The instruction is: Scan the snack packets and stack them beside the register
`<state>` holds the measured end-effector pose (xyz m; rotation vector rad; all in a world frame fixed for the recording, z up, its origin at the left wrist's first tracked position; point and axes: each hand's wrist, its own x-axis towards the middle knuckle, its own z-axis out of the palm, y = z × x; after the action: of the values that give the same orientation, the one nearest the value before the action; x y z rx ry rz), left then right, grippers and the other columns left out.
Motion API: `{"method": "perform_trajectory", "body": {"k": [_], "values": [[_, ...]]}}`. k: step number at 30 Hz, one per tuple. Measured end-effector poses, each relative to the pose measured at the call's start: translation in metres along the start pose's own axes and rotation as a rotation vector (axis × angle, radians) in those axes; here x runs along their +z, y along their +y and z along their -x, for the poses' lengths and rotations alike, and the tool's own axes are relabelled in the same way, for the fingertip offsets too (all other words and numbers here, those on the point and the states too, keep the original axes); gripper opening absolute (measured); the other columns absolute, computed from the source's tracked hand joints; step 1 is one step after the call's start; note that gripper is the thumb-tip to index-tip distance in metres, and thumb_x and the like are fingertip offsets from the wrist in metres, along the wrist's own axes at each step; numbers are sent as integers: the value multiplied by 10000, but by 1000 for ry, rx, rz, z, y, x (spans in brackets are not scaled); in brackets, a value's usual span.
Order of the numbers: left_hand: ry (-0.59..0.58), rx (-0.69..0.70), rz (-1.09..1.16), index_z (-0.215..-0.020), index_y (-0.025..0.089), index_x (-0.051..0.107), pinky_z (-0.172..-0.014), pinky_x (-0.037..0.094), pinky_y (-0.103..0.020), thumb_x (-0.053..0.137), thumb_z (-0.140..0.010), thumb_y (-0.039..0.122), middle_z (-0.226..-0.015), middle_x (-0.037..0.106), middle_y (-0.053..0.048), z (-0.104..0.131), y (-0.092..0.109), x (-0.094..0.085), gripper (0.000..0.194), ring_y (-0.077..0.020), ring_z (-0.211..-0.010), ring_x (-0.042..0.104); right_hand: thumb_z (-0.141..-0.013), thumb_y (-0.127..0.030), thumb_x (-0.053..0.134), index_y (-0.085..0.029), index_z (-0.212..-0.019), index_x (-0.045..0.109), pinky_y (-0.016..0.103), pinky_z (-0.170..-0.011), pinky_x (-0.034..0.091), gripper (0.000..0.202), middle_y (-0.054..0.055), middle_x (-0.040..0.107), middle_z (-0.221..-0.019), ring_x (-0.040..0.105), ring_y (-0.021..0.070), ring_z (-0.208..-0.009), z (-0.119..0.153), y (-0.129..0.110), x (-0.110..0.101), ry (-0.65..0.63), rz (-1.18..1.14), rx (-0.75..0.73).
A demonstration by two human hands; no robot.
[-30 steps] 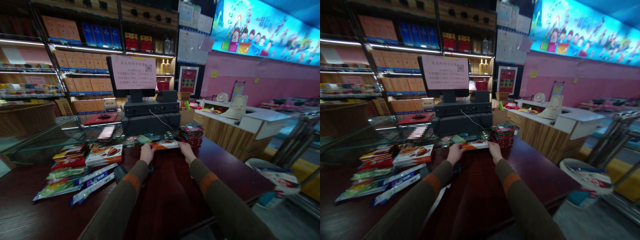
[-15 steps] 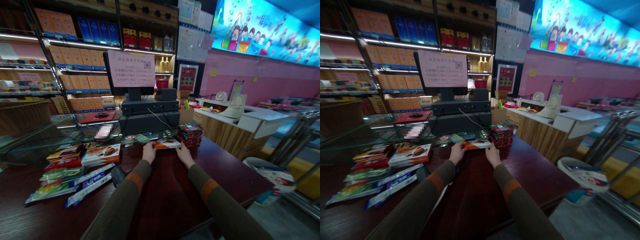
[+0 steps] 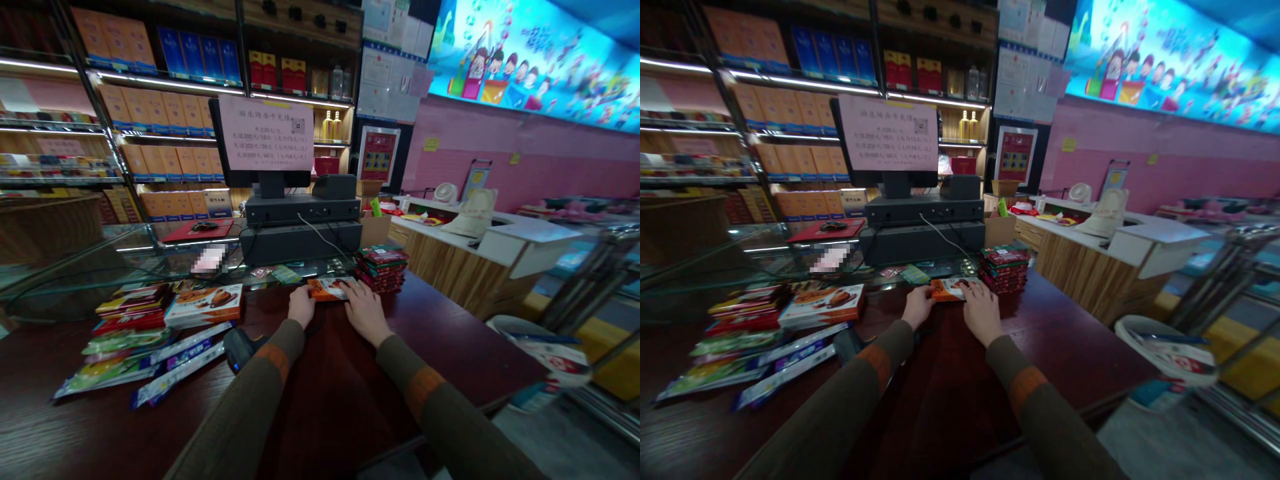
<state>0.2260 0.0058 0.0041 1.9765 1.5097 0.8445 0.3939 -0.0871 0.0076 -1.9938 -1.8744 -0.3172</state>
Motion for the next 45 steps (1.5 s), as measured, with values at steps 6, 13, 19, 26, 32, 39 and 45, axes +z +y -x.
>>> {"method": "perform_trajectory", "body": {"k": [6, 13, 19, 26, 32, 39, 45], "values": [[-42, -38, -44, -1261, 212, 612, -983, 488, -340, 799, -753, 341, -1206, 724, -118, 12, 9, -4, 556, -251, -1138, 676, -976, -292, 427, -297, -1473, 478, 476, -1061, 344, 500, 57, 533, -1506, 387, 284, -1402, -3, 3, 12, -84, 9, 9], [-101, -46, -391, -1393, 197, 407, -1025, 401, -466, 781, -712, 462, -1363, 599, -186, 33, 26, -10, 821, -355, -1287, 537, -987, -297, 421, -287, -1445, 503, 474, -1054, 353, 466, 81, 508, -1521, 408, 269, -1396, 1, 2, 17, -94, 12, 12], [-190, -62, -477, -1351, 163, 418, -1026, 365, -478, 673, -774, 338, -1238, 690, -182, 31, 23, -23, 654, -359, -1239, 590, -991, -296, 427, -275, -1419, 524, 462, -1051, 354, 440, 76, 525, -1504, 424, 260, -1385, 3, 2, 18, -54, 3, 26], [-202, -85, -489, -1316, 134, 440, -1029, 355, -477, 583, -802, 256, -1214, 700, -210, 33, 21, -29, 547, -331, -1181, 645, -1000, -307, 425, -271, -1427, 515, 475, -1081, 333, 438, 79, 508, -1520, 403, 269, -1406, 2, 5, 23, -58, 18, 44], [-237, -86, -499, -1290, 160, 470, -1042, 347, -488, 614, -761, 262, -1221, 702, -186, 32, 20, -31, 557, -335, -1187, 637, -997, -309, 423, -279, -1436, 509, 486, -1111, 306, 449, 78, 500, -1526, 391, 269, -1414, -1, 4, 24, -65, 22, 48], [-229, -47, -524, -1343, 137, 477, -1048, 350, -520, 649, -755, 348, -1213, 692, -212, 34, 16, -37, 647, -373, -1204, 609, -990, -315, 443, -272, -1459, 489, 497, -1112, 318, 473, 84, 468, -1554, 373, 290, -1430, -1, 4, 27, -61, 40, 50], [-212, 110, -505, -1460, 242, 437, -1155, 241, -611, 606, -801, 372, -1477, 516, -157, 38, 15, -36, 693, -371, -1372, 441, -991, -319, 443, -264, -1476, 477, 500, -1116, 322, 490, 75, 433, -1581, 342, 303, -1451, 0, -1, 28, -48, 53, 52]]}}
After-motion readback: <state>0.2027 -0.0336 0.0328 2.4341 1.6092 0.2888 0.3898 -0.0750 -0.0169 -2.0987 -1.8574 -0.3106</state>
